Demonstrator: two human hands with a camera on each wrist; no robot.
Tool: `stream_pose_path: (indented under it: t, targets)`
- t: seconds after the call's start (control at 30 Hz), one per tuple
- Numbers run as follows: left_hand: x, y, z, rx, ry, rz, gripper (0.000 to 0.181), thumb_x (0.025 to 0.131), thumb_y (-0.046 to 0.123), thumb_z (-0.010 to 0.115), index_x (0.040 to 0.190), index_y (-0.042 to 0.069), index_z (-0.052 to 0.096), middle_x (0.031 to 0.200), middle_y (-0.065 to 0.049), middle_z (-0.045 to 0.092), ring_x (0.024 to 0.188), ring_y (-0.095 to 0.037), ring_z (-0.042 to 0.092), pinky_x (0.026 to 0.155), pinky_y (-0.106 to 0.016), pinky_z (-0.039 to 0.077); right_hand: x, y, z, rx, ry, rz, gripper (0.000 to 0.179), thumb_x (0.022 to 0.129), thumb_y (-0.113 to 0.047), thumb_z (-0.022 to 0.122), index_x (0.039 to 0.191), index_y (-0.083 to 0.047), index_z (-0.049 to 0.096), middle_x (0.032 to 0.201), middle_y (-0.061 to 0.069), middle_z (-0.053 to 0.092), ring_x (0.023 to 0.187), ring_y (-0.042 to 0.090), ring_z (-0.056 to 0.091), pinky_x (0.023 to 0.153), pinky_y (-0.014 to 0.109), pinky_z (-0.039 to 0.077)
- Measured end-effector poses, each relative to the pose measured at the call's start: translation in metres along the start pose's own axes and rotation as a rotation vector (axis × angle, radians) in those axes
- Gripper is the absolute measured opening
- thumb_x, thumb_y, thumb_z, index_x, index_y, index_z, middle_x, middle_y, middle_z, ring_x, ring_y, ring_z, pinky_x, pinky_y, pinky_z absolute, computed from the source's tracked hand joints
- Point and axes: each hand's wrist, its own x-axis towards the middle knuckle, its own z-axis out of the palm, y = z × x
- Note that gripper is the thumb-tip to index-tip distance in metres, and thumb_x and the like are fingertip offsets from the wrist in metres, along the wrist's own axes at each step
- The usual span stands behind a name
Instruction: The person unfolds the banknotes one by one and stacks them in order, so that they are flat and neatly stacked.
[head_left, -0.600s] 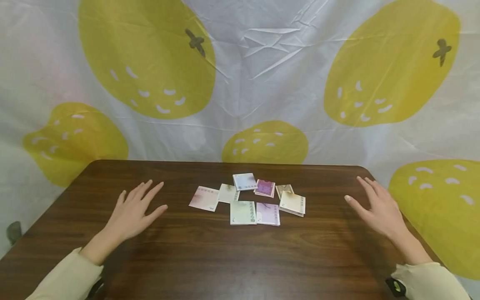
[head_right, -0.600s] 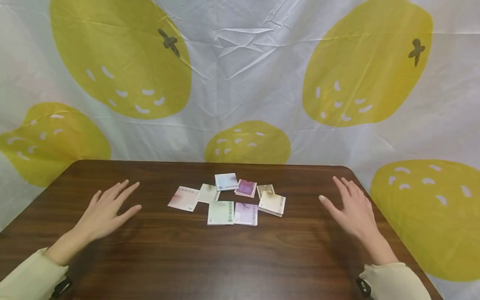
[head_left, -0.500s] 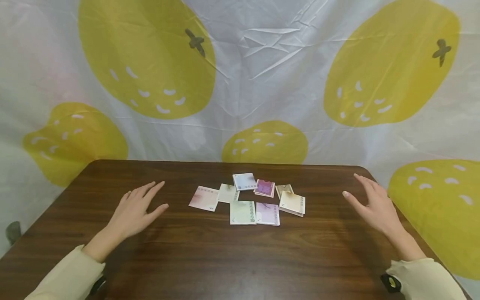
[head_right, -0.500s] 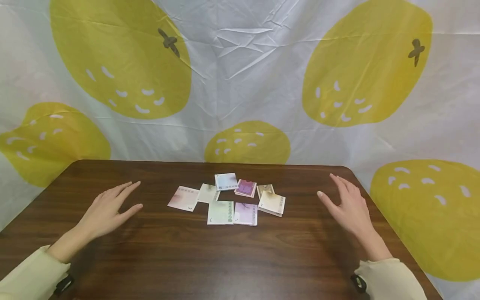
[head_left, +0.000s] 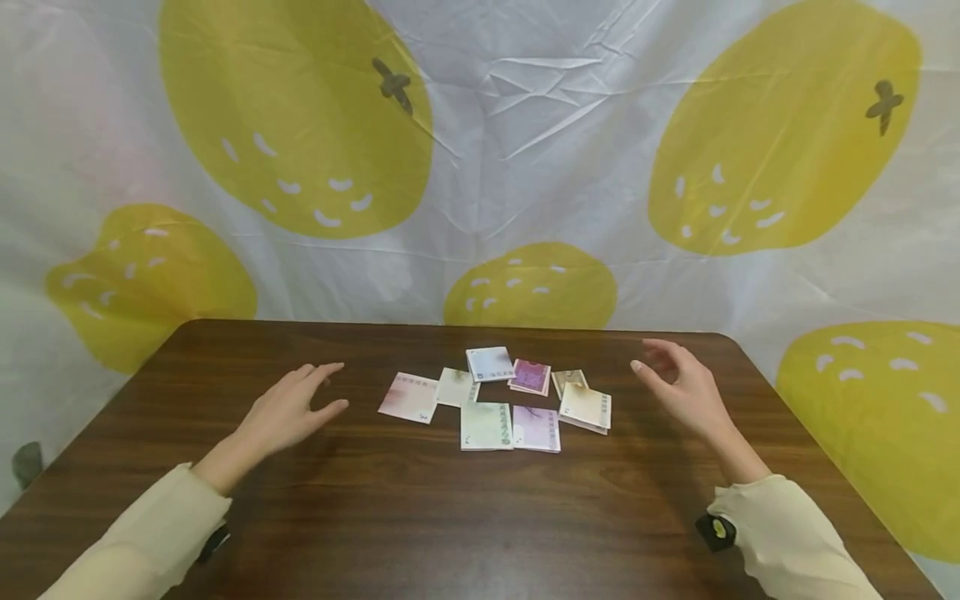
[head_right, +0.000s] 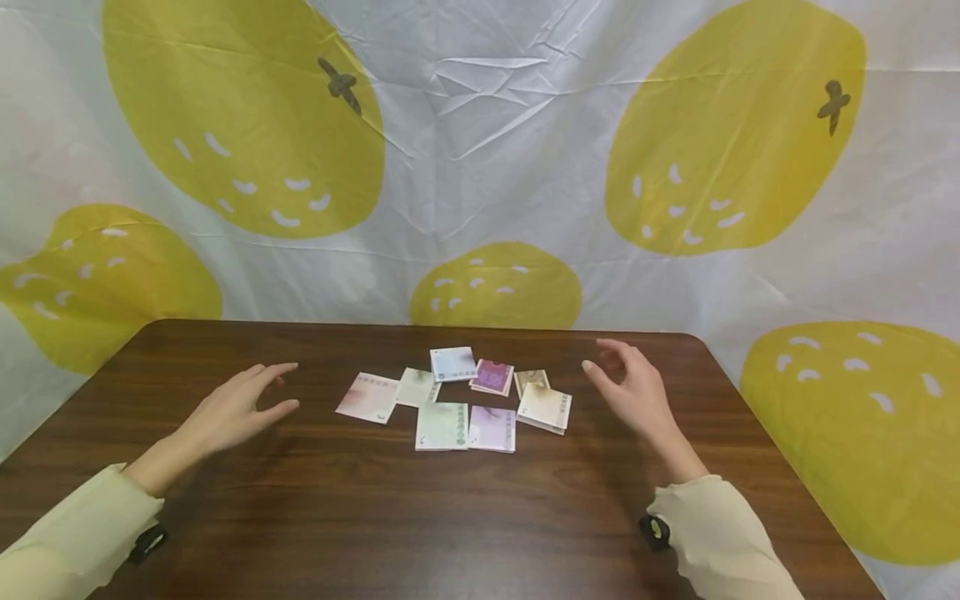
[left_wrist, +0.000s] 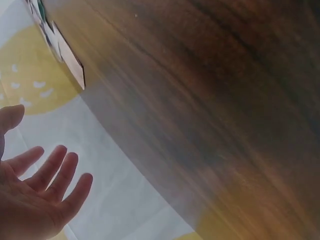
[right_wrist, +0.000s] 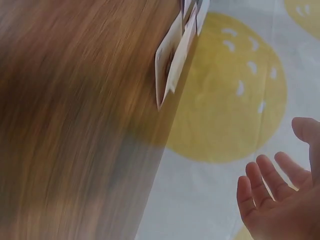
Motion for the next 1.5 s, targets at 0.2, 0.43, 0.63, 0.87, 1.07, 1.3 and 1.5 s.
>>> stream_pose_path:
  t: [0.2, 0.43, 0.63, 0.87, 1.07, 1.3, 1.5]
  targets:
    - [0.011, -0.004, 0.003, -0.028, -0.038, 0.001, 0.05, 0.08, 0.029, 0.063, 0.121, 0.004, 0.048, 0.092, -0.01, 0.055, 0.078, -0.025, 0.054, 0.06, -0.039, 0.043, 0.014, -0.01, 0.025, 0.032, -0.058, -0.007, 0.036, 0.085, -0.024, 0.058, 0.113, -0.002, 0.053, 0.087, 0.01, 0.058, 0.074, 0.021, 0.054, 0.064, 0.035, 0.042]
    - [0.023, -0.009, 0.003, -0.068, -0.135, -0.021, 0.051, 0.081, 0.028, 0.063, 0.121, 0.002, 0.046, 0.085, -0.006, 0.056, 0.07, -0.019, 0.053, 0.056, -0.034, 0.042, 0.028, -0.021, 0.055, 0.077, -0.163, -0.022, 0.034, 0.083, -0.021, 0.061, 0.111, -0.002, 0.055, 0.079, 0.004, 0.058, 0.068, 0.02, 0.054, 0.058, 0.03, 0.041]
    - [0.032, -0.009, 0.0, -0.174, -0.207, -0.059, 0.049, 0.082, 0.026, 0.062, 0.116, -0.004, 0.045, 0.072, -0.002, 0.055, 0.061, -0.014, 0.051, 0.058, -0.034, 0.042, 0.041, -0.035, 0.074, 0.112, -0.261, -0.005, 0.036, 0.082, -0.023, 0.062, 0.111, -0.003, 0.055, 0.078, 0.002, 0.058, 0.069, 0.02, 0.052, 0.059, 0.03, 0.039]
    - [0.039, -0.011, 0.005, -0.321, -0.256, -0.139, 0.048, 0.082, 0.025, 0.062, 0.115, -0.003, 0.042, 0.075, -0.005, 0.056, 0.061, -0.021, 0.055, 0.061, -0.035, 0.042, 0.055, -0.052, 0.098, 0.269, -0.351, 0.079, 0.038, 0.081, -0.018, 0.063, 0.114, -0.003, 0.054, 0.08, 0.005, 0.06, 0.073, 0.02, 0.053, 0.061, 0.029, 0.039]
    - [0.042, -0.015, 0.012, -0.384, -0.244, -0.169, 0.051, 0.082, 0.025, 0.063, 0.12, 0.001, 0.039, 0.08, -0.007, 0.058, 0.072, -0.024, 0.056, 0.067, -0.04, 0.043, 0.063, -0.062, 0.123, 0.476, -0.413, 0.208, 0.04, 0.081, -0.013, 0.063, 0.118, -0.002, 0.051, 0.086, 0.009, 0.058, 0.076, 0.031, 0.052, 0.064, 0.035, 0.042]
    - [0.047, -0.011, 0.022, -0.4, -0.241, -0.196, 0.05, 0.08, 0.023, 0.064, 0.117, -0.002, 0.041, 0.08, -0.007, 0.059, 0.076, -0.024, 0.056, 0.07, -0.041, 0.042, 0.07, -0.076, 0.151, 0.522, -0.465, 0.31, 0.042, 0.081, -0.015, 0.063, 0.12, -0.005, 0.051, 0.088, 0.007, 0.056, 0.067, 0.02, 0.049, 0.057, 0.032, 0.04]
    - [0.049, -0.005, 0.033, -0.405, -0.248, -0.22, 0.049, 0.078, 0.022, 0.067, 0.113, -0.003, 0.043, 0.077, -0.006, 0.059, 0.068, -0.018, 0.054, 0.063, -0.034, 0.041, 0.069, -0.094, 0.168, 0.505, -0.526, 0.297, 0.04, 0.08, -0.006, 0.06, 0.119, -0.001, 0.051, 0.089, 0.008, 0.058, 0.075, 0.026, 0.053, 0.053, 0.026, 0.037]
